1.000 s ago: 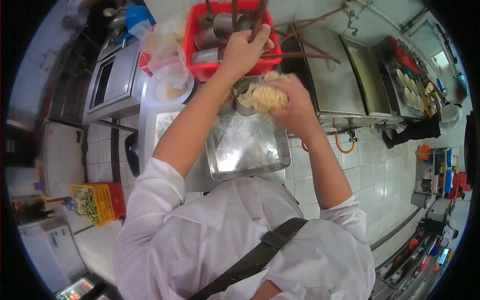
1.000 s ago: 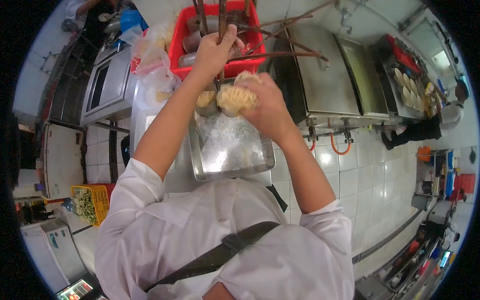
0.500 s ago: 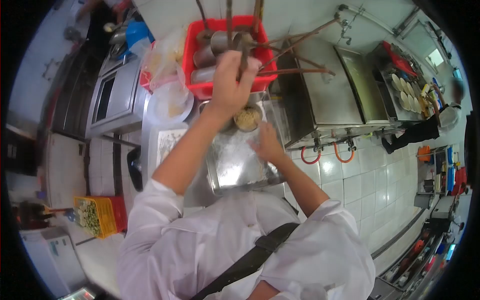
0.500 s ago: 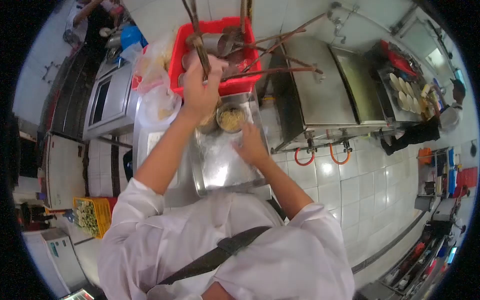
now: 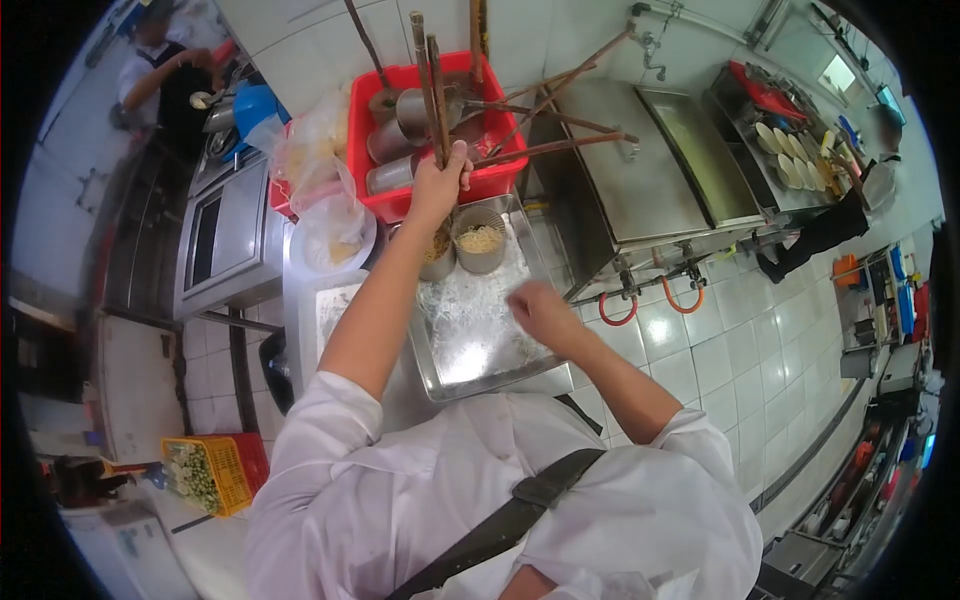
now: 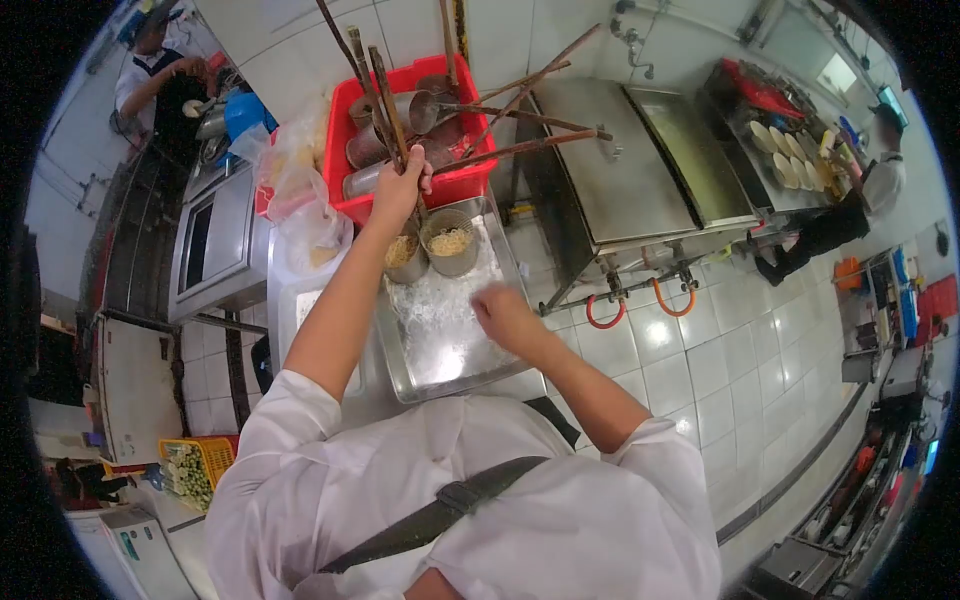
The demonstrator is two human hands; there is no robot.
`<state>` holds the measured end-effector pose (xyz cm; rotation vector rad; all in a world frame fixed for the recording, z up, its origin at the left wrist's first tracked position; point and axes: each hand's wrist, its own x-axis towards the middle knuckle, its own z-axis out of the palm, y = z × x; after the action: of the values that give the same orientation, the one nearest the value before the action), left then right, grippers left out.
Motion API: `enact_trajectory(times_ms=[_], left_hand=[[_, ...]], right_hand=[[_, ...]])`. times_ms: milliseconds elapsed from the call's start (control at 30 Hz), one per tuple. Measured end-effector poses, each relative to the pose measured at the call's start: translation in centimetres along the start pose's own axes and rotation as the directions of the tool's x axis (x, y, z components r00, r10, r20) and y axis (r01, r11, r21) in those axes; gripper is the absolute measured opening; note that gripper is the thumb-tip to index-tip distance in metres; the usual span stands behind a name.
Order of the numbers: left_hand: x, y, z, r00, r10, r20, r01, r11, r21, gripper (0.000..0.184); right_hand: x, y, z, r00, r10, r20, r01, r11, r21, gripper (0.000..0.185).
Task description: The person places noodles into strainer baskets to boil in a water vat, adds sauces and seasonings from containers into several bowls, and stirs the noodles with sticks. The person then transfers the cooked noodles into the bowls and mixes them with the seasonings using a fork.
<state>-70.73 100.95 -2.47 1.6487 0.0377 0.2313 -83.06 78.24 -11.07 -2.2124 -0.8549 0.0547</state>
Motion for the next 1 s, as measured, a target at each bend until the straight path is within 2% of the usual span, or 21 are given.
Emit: enact_trajectory(times_ms=[33, 67, 100, 133, 200, 233, 267, 300, 367, 400, 433, 467, 500, 567, 633, 667, 733, 833, 900, 933, 1000], left_hand=[[0.0, -0.3, 0.0, 1.0, 0.001, 0.0, -0.001, 1.0, -0.001, 0.05], [0.2, -0.6, -0.1, 1.0, 0.03, 0.009, -0.03, 1.0, 0.008, 0.049], [0.3, -0.9, -0.1, 0.998, 0.061, 0.018, -0.061, 0.998, 0.016, 0.048], [0.5, -1.2, 0.0, 0.998, 0.068, 0.018, -0.068, 0.998, 0.016, 0.048], [0.4, -2.1, 0.5, 0.996, 0.06, -0.065, -0.064, 0.996, -0.063, 0.043], [-0.3, -2.1, 0.7, 0.998, 0.047, -0.043, -0.049, 0.997, -0.061, 0.043], [-1.1, -1.9, 0.5, 0.996, 0.083, -0.04, -0.083, 0.996, 0.02, 0.039], [-0.8, -1.4, 0.3, 0.989, 0.144, -0.033, -0.141, 0.985, 0.098, 0.037], [-0.1, -3.6, 0.5, 0.987, 0.032, -0.159, -0.044, 0.996, -0.072, 0.034], [-0.8, -2.8, 0.5, 0.977, 0.056, -0.206, -0.038, 0.995, 0.091, 0.034], [-0.9, -3.1, 0.7, 0.969, 0.08, -0.235, -0.058, 0.993, 0.1, 0.035], [-1.9, -1.3, 1.7, 0.973, 0.116, -0.199, -0.067, 0.969, 0.236, 0.034], [-2.0, 0.0, 2.8, 0.968, 0.162, -0.192, -0.144, 0.984, 0.105, 0.029], [-2.7, 6.6, 6.5, 0.981, 0.139, -0.133, -0.092, 0.947, 0.309, 0.022], [-3.1, 12.0, 11.3, 0.997, 0.061, -0.054, -0.043, 0.955, 0.294, 0.022], [-3.3, 13.6, 13.8, 0.981, 0.191, 0.037, -0.194, 0.946, 0.259, 0.027], [-3.4, 17.4, 19.3, 0.974, 0.147, 0.171, -0.193, 0.935, 0.297, 0.037], [-4.1, 20.7, 28.8, 0.976, 0.048, 0.214, -0.107, 0.957, 0.27, 0.044], [-3.0, 21.5, 34.9, 0.964, 0.072, 0.255, -0.09, 0.994, 0.06, 0.049], [-2.3, 21.5, 37.6, 0.965, 0.066, 0.254, -0.084, 0.995, 0.06, 0.049], [-0.4, 20.5, 42.5, 0.917, 0.171, 0.359, -0.135, 0.983, -0.123, 0.051]], right_hand=[[2.2, -4.0, -3.6, 0.988, -0.021, -0.156, 0.041, 0.991, 0.127, 0.004], [4.0, -7.2, -6.2, 0.923, -0.088, -0.374, 0.156, 0.976, 0.153, 0.004], [5.7, -9.1, -7.6, 0.805, -0.14, -0.576, 0.273, 0.95, 0.151, 0.006], [7.4, -8.8, -7.5, 0.802, -0.145, -0.579, 0.278, 0.949, 0.147, 0.006], [9.4, -6.5, -6.3, 0.677, -0.305, -0.67, 0.375, 0.926, -0.044, 0.009], [8.5, -3.8, -4.2, 0.678, -0.284, -0.678, 0.353, 0.935, -0.039, 0.009], [7.2, -0.6, -1.1, 0.881, -0.22, -0.42, 0.202, 0.976, -0.087, 0.013], [7.0, 1.4, 0.0, 0.985, -0.105, -0.139, 0.08, 0.981, -0.179, 0.016], [1.5, -0.4, -1.0, 0.856, -0.206, -0.475, 0.222, 0.975, -0.024, 0.017], [-1.5, -0.7, -1.8, 0.887, -0.146, -0.439, 0.194, 0.979, 0.066, 0.017], [-4.8, -0.3, -3.0, 0.911, -0.087, -0.404, 0.159, 0.976, 0.149, 0.017], [-10.1, 2.6, -5.0, 0.926, 0.07, -0.372, 0.015, 0.975, 0.22, 0.016], [-14.2, 5.1, -5.6, 0.925, 0.208, -0.317, -0.109, 0.947, 0.302, 0.016], [-19.9, 9.6, -7.6, 0.834, 0.454, -0.313, -0.287, 0.842, 0.457, 0.013], [-23.7, 12.7, -11.7, 0.786, 0.535, -0.309, -0.351, 0.799, 0.489, 0.013], [-25.1, 14.4, -14.0, 0.738, 0.603, -0.301, -0.408, 0.755, 0.513, 0.014], [-28.2, 17.9, -18.4, 0.727, 0.62, -0.297, -0.417, 0.741, 0.527, 0.015], [-33.1, 23.2, -24.6, 0.67, 0.677, -0.305, -0.469, 0.704, 0.534, 0.016], [-35.7, 27.2, -28.8, 0.621, 0.705, -0.343, -0.516, 0.697, 0.498, 0.019], [-36.4, 28.7, -31.2, 0.62, 0.708, -0.339, -0.52, 0.694, 0.498, 0.019], [-36.6, 32.0, -36.3, 0.607, 0.683, -0.407, -0.495, 0.725, 0.479, 0.02]])
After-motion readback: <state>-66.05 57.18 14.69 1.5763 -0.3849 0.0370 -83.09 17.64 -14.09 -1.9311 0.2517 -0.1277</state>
